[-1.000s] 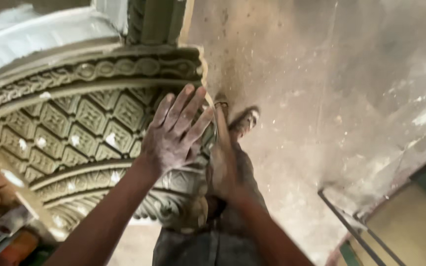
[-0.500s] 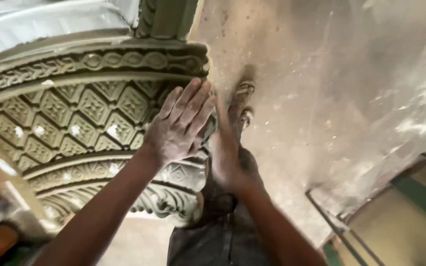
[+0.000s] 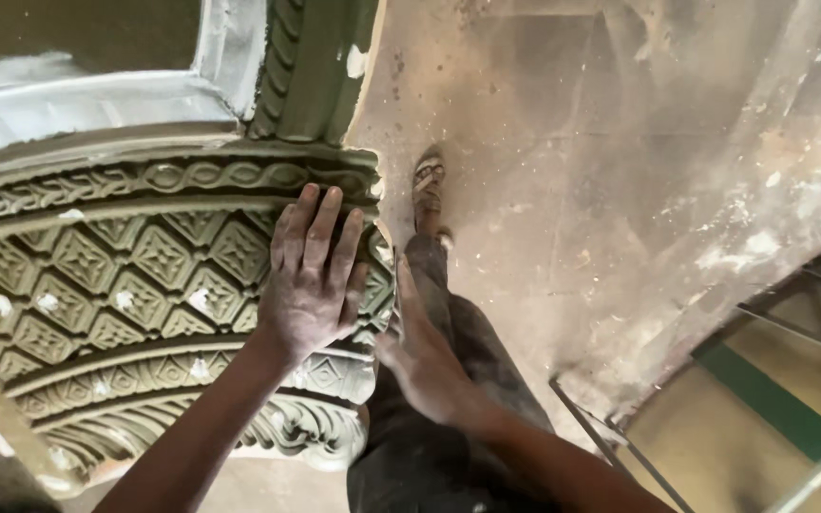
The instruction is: The person sands the ornate wooden frame of a large furniture piece using a handheld sanding block and a scraper. They move the tools along the edges and decorative carvings to smooth the surface.
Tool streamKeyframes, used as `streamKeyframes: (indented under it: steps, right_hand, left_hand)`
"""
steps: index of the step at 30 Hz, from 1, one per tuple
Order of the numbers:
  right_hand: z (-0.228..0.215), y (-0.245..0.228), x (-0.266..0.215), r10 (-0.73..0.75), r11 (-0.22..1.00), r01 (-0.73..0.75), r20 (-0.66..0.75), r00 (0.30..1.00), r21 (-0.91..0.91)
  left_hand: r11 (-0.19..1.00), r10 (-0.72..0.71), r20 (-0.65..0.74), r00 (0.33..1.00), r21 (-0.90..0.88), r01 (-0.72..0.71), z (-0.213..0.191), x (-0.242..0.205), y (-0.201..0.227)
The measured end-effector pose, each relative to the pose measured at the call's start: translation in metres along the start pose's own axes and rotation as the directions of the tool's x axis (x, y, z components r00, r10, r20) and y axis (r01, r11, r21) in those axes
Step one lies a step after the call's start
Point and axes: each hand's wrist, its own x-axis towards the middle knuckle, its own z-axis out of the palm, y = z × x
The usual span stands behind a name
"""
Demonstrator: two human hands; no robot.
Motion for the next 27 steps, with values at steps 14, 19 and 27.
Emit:
streamKeyframes:
  steps: [14, 19, 27]
  right_hand:
    - [-0.055, -0.046, 0.045, 0.002, 0.872, 0.168, 0.348, 0.937, -0.459]
    - [-0.048, -0.044, 0.068, 0.28, 0.939, -0.165, 0.396, 0.874, -0.3]
    - [-0.047, -0.068, 0.061, 0.119, 0.957, -0.054, 0.218, 0.969, -0.285]
  left_hand:
    - [0.999, 0.026, 0.187, 0.982, 0.027, -0.032, -0.015, 0.012, 0.001]
    - [1.0, 0.021, 0.155, 0.988, 0.011, -0.023, -0.015, 0.016, -0.002]
    - [0.942, 0.331, 0.13, 0.935, -0.093, -0.321, -0.022, 0.045, -0.062]
